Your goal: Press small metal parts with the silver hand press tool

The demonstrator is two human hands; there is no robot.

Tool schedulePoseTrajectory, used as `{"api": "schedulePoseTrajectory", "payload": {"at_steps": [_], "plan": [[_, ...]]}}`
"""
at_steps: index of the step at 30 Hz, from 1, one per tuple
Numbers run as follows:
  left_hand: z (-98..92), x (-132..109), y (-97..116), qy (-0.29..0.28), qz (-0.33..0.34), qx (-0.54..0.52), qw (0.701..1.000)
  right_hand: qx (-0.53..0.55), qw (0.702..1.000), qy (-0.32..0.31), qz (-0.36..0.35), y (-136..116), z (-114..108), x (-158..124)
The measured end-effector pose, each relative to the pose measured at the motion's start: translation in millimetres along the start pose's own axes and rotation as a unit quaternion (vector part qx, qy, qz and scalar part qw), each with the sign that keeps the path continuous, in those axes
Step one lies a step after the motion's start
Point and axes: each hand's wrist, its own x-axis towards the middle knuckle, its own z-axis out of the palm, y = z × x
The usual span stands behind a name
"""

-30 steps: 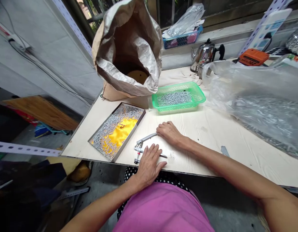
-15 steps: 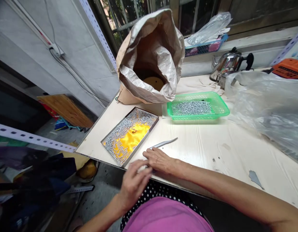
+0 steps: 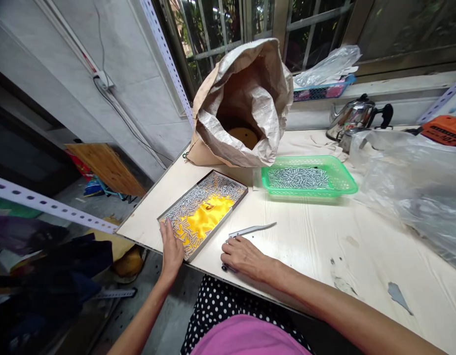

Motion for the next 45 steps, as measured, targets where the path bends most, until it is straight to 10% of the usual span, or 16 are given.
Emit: {"api": "schedulePoseTrajectory", "payload": {"at_steps": [7, 12, 19, 25, 29, 36, 41, 45], "plan": [[-10.2, 31, -13, -0.014, -0.001, 0.002, 1.000, 0.095, 0.995, 0.009, 0.027, -9, 1, 20], [-14.8, 42, 10, 0.014, 0.110, 0.141, 0.984, 0.255, 0.920, 0.265, 0.135, -1, -15, 12], [9.4, 99, 44, -0.134, 0.262, 0.241, 0.925, 0.059, 0.804, 0.499, 0.319, 89, -103, -21], [36.3, 129, 58, -0.238, 0.329, 0.303, 0.862, -0.041, 0.821, 0.257, 0.507, 137, -97, -53], [47.1, 141, 52, -0.244, 0.369, 0.308, 0.842, 0.067, 0.889, 0.210, 0.402, 74, -57, -72], [41.9, 147, 70, -0.248, 0.371, 0.270, 0.853, 0.163, 0.921, 0.056, 0.350, -37, -22, -78], [6.8, 87, 110, -0.274, 0.214, 0.037, 0.937, 0.104, 0.929, 0.017, 0.354, -26, -14, -77], [-4.9, 26, 120, -0.401, -0.009, -0.094, 0.911, 0.046, 0.944, 0.024, 0.326, -12, -6, -79]]}}
